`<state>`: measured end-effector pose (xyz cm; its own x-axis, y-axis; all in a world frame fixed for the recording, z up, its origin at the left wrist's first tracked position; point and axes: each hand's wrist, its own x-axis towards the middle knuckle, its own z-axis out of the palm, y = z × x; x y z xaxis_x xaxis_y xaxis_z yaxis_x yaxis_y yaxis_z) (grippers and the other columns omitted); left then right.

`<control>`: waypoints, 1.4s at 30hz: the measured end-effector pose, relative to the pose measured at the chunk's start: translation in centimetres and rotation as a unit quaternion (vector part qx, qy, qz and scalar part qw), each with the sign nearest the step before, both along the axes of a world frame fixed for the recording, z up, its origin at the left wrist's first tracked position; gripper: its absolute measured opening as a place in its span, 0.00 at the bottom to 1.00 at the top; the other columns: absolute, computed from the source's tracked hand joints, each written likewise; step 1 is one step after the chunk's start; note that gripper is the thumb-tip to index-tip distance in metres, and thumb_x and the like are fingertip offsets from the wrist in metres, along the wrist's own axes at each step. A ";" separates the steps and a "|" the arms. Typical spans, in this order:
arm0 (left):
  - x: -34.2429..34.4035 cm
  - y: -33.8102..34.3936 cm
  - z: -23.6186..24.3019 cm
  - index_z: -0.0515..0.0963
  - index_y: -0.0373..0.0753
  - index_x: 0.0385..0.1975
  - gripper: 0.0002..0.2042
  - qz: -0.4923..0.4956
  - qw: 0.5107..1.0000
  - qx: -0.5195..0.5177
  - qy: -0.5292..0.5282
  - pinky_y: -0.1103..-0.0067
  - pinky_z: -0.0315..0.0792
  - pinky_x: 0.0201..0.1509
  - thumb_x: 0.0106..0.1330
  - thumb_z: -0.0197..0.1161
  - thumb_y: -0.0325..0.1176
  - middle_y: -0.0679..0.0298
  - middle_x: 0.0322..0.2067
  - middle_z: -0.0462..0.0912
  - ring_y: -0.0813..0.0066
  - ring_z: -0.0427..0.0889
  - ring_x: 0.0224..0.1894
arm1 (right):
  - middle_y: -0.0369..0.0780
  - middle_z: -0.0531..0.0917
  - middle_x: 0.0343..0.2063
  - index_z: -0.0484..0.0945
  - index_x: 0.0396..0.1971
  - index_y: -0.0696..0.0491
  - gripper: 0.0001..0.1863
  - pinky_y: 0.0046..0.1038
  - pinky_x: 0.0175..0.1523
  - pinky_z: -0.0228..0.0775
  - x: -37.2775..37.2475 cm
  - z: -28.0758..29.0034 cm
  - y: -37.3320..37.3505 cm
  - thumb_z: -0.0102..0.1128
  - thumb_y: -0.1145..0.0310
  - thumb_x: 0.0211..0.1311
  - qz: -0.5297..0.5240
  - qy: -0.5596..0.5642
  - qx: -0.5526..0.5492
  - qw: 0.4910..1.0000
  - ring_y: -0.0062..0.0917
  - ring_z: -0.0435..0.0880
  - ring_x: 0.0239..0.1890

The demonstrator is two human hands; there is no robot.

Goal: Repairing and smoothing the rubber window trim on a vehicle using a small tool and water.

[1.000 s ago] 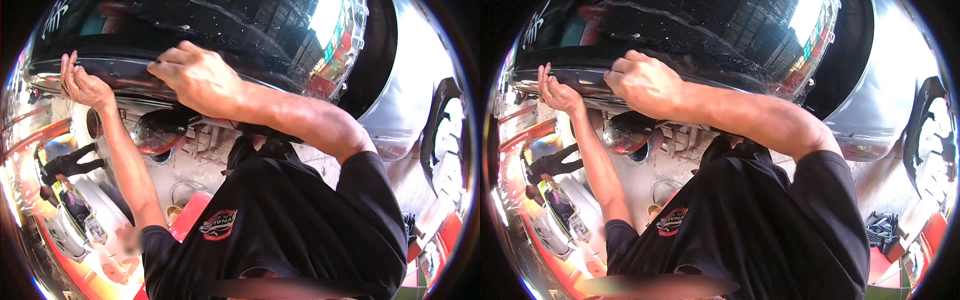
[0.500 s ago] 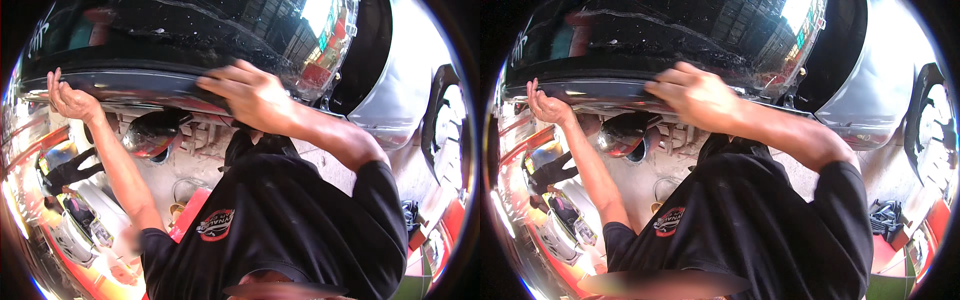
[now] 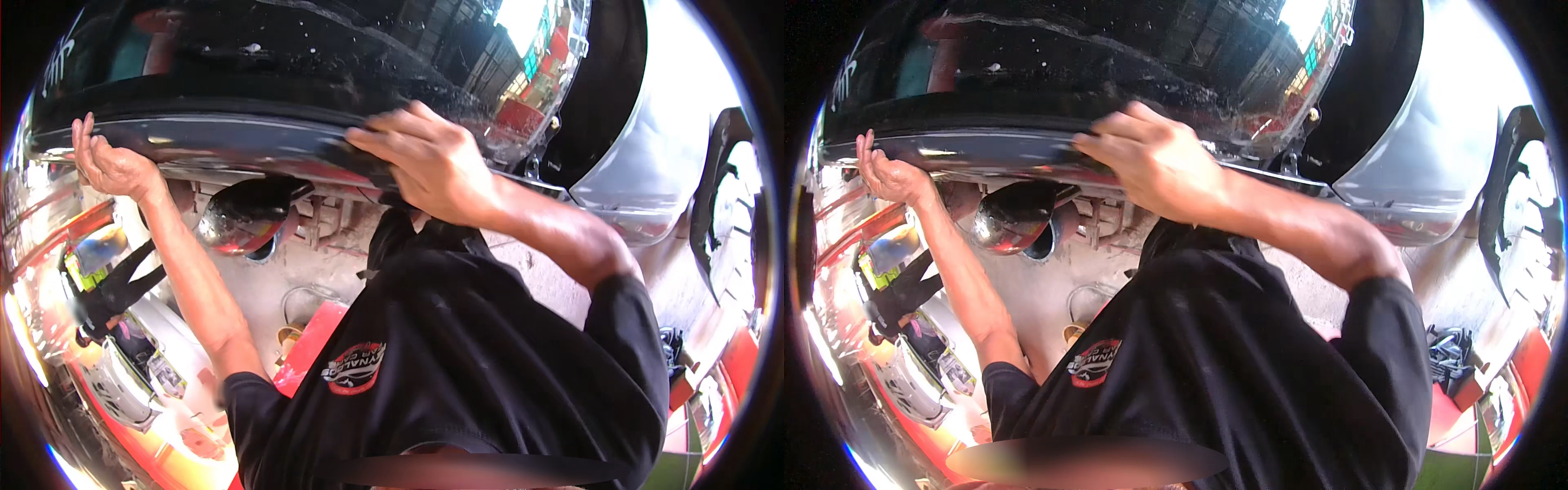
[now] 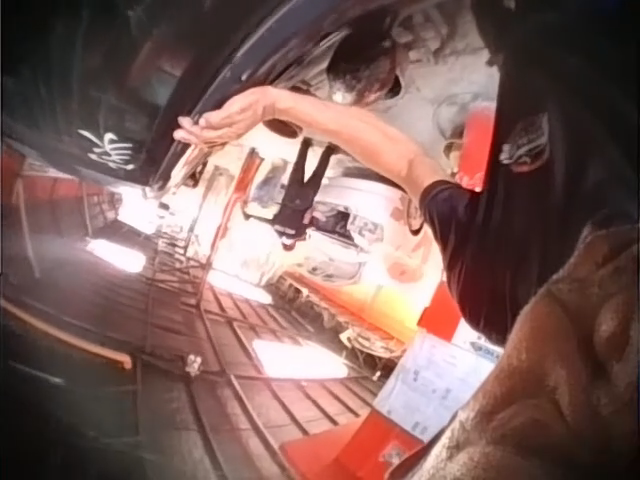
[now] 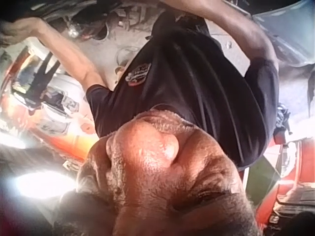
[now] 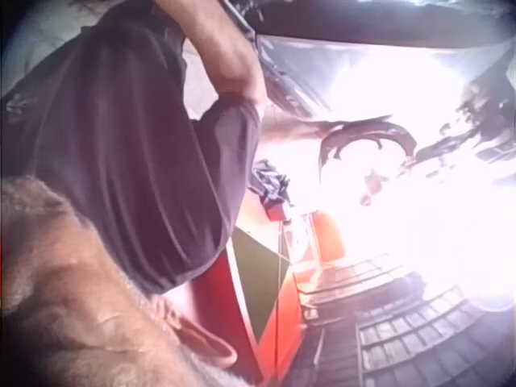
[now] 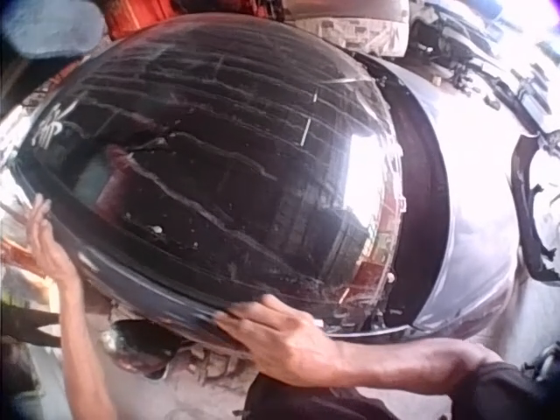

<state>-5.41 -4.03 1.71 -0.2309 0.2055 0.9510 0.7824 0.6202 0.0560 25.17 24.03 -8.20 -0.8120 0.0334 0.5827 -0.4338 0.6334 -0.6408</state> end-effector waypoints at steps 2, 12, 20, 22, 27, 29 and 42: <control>-0.7 -0.4 -0.5 0.85 0.30 0.35 0.16 -0.031 0.999 0.014 -0.028 0.62 0.55 0.78 0.68 0.48 0.29 0.57 0.44 0.91 0.58 0.85 0.56 | 0.42 0.84 0.40 0.84 0.49 0.57 0.22 0.36 0.48 0.82 -3.7 1.7 -2.4 0.65 0.75 0.49 0.010 0.027 -0.024 0.999 0.36 0.82 0.43; -1.0 -0.6 -0.3 0.85 0.30 0.36 0.16 -0.026 1.000 0.003 -0.015 0.59 0.50 0.80 0.67 0.49 0.30 0.57 0.45 0.91 0.59 0.85 0.55 | 0.42 0.86 0.44 0.85 0.49 0.57 0.26 0.31 0.47 0.83 1.9 -0.4 2.0 0.67 0.78 0.43 0.009 -0.033 0.032 0.999 0.35 0.83 0.41; -0.2 -1.4 -0.3 0.86 0.30 0.36 0.16 -0.001 1.000 -0.015 -0.011 0.61 0.53 0.79 0.67 0.48 0.30 0.57 0.46 0.90 0.60 0.85 0.55 | 0.42 0.85 0.44 0.83 0.51 0.58 0.24 0.34 0.49 0.82 0.0 0.1 0.3 0.66 0.74 0.49 0.042 -0.015 0.015 0.999 0.36 0.82 0.46; 0.1 0.0 -0.3 0.86 0.30 0.37 0.16 -0.010 1.000 0.007 -0.020 0.61 0.53 0.79 0.67 0.48 0.30 0.57 0.46 0.90 0.60 0.85 0.56 | 0.41 0.85 0.43 0.84 0.50 0.58 0.23 0.34 0.49 0.82 0.6 -0.7 1.8 0.66 0.75 0.49 0.040 -0.036 0.040 0.998 0.36 0.82 0.46; -0.4 -0.8 -0.2 0.87 0.32 0.39 0.17 0.025 0.999 -0.032 -0.014 0.61 0.52 0.79 0.66 0.50 0.31 0.54 0.46 0.90 0.58 0.84 0.56 | 0.42 0.85 0.42 0.84 0.50 0.56 0.23 0.37 0.50 0.82 -7.5 3.7 -4.2 0.65 0.74 0.50 0.056 0.009 0.005 0.998 0.39 0.82 0.47; -0.3 -0.8 -0.6 0.88 0.34 0.40 0.17 0.043 0.999 -0.028 -0.009 0.63 0.56 0.76 0.67 0.51 0.32 0.55 0.49 0.88 0.60 0.83 0.58 | 0.42 0.85 0.42 0.84 0.51 0.57 0.23 0.37 0.50 0.82 -8.6 4.3 -4.6 0.65 0.74 0.50 0.071 0.018 -0.002 0.997 0.40 0.82 0.47; 0.4 -0.6 -0.6 0.88 0.36 0.44 0.17 0.023 1.000 0.007 -0.006 0.67 0.59 0.72 0.69 0.50 0.31 0.58 0.53 0.87 0.65 0.80 0.60 | 0.43 0.85 0.38 0.84 0.41 0.57 0.14 0.38 0.49 0.81 -13.0 6.7 -8.1 0.64 0.76 0.51 0.047 0.053 0.008 0.997 0.40 0.83 0.45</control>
